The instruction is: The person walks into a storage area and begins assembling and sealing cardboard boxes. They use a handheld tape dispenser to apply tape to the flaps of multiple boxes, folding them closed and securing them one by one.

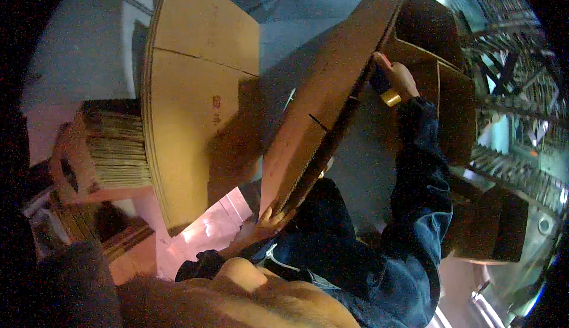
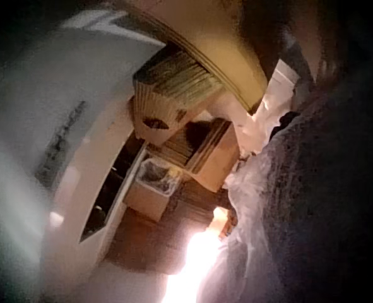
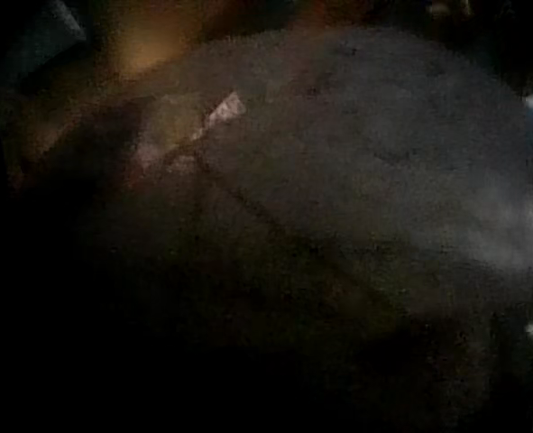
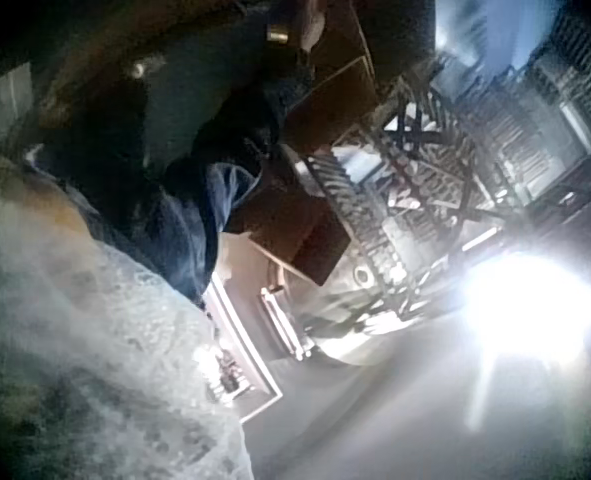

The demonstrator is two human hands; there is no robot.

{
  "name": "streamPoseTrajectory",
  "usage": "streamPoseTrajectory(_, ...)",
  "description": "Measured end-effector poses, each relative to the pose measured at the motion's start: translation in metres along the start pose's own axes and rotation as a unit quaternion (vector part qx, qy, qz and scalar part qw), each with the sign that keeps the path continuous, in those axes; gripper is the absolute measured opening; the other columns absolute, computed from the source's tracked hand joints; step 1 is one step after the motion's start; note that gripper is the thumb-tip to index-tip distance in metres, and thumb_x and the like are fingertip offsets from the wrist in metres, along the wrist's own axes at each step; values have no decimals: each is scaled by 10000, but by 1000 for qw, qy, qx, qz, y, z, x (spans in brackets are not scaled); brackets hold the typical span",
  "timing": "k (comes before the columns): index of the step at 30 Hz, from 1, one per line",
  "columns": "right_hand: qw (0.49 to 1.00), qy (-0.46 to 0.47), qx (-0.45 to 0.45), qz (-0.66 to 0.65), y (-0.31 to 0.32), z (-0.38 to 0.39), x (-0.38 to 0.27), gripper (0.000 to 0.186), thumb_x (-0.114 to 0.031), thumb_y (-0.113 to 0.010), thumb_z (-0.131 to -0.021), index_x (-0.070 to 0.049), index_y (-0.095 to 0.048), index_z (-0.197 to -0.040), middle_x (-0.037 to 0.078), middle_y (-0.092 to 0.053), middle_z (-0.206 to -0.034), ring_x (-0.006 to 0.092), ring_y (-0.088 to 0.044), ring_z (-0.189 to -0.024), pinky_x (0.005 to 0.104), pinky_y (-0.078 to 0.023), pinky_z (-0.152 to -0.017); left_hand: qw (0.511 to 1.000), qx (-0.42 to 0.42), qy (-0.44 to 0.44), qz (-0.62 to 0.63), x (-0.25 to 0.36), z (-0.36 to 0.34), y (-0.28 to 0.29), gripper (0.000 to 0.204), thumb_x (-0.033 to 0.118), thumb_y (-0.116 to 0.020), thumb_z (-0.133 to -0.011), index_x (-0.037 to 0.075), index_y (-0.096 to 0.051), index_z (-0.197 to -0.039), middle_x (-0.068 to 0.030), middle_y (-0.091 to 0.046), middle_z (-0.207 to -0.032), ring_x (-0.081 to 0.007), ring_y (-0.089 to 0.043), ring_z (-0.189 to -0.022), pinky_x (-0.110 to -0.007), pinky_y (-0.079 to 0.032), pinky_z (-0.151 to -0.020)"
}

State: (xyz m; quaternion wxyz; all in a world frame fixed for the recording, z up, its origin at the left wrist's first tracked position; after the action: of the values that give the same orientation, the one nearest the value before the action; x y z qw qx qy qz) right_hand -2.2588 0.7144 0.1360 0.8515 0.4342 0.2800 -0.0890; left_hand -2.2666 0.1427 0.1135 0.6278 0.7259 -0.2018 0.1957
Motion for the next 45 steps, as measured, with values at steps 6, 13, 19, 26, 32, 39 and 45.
streamPoseTrajectory(6, 993, 62, 33, 97, 22, 58, 23, 794, -714, -452, -803, 62, -615, -745, 125, -595, -688, 224, -581, -684, 350, -444, -669, 995, -72, -4, 63, -10, 24, 16, 447, -2, -439, -849, 65, -512, -1285, -113, -426, -1363, -428, -425, -1201, -465, -361, -1026)
streamPoseTrajectory(13, 996, 10, 32, 85, 48, 133, 108, 707, -647, -504, -811, 48, -638, -794, 219, -627, -757, 339, -630, -732, 416, -460, -673, 985, -10, 160, 67, -23, 49, 56, 589, -8, -493, -856, -27, -201, -1366, -269, -361, -1358, -450, -403, -1214, -456, -367, -1012)
streamPoseTrajectory(19, 971, -88, 121, 185, 63, 216, 180, 554, -540, -555, -805, -12, -618, -960, 204, -646, -933, 354, -618, -882, 436, -468, -761, 918, -63, 347, 183, 36, 90, -14, 459, 76, -477, -901, -44, -323, -1317, -256, -470, -1269, -408, -482, -1146, -407, -401, -962)
streamPoseTrajectory(26, 975, 83, 151, 142, 70, 315, 243, 381, -327, -663, -785, -19, -601, -1001, 189, -633, -989, 344, -611, -908, 418, -489, -767, 833, 63, 550, 5, 25, 85, 29, 383, 275, -523, -909, -40, -549, -1126, -247, -612, -1034, -361, -583, -965, -427, -432, -854)
streamPoseTrajectory(32, 935, 172, 207, 232, 85, 418, 313, 348, -344, -697, -728, -35, -563, -814, 156, -618, -750, 340, -618, -736, 430, -488, -658, 902, 152, 393, 90, -1, -37, 88, 329, 237, -541, -900, -50, -566, -1059, -209, -628, -977, -330, -593, -893, -409, -440, -811)
streamPoseTrajectory(39, 976, -3, 91, 197, 38, 440, 360, 463, -447, -707, -722, -18, -571, -833, 199, -625, -794, 377, -617, -757, 436, -491, -686, 958, 19, 278, -63, -35, -187, 11, 293, 121, -463, -895, -45, -511, -1131, -251, -605, -1019, -426, -555, -981, -469, -427, -848)
streamPoseTrajectory(45, 978, -77, 131, 144, 66, 445, 357, 483, -446, -676, -780, -7, -589, -962, 213, -649, -858, 347, -645, -776, 379, -522, -702, 924, -199, 243, -218, -42, -214, -32, 318, 98, -447, -895, -48, -488, -1175, -229, -591, -1094, -407, -507, -1082, -456, -400, -905)
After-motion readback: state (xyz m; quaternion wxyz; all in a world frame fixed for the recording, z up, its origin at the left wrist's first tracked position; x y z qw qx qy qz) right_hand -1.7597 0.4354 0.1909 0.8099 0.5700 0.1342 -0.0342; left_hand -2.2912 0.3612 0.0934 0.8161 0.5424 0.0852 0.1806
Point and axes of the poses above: each hand's wrist, its own z-axis away from the middle knuckle, its own y-axis out of the back of the hand, x = y × z, the point moved 4 cm from there along -z, towards the middle knuckle
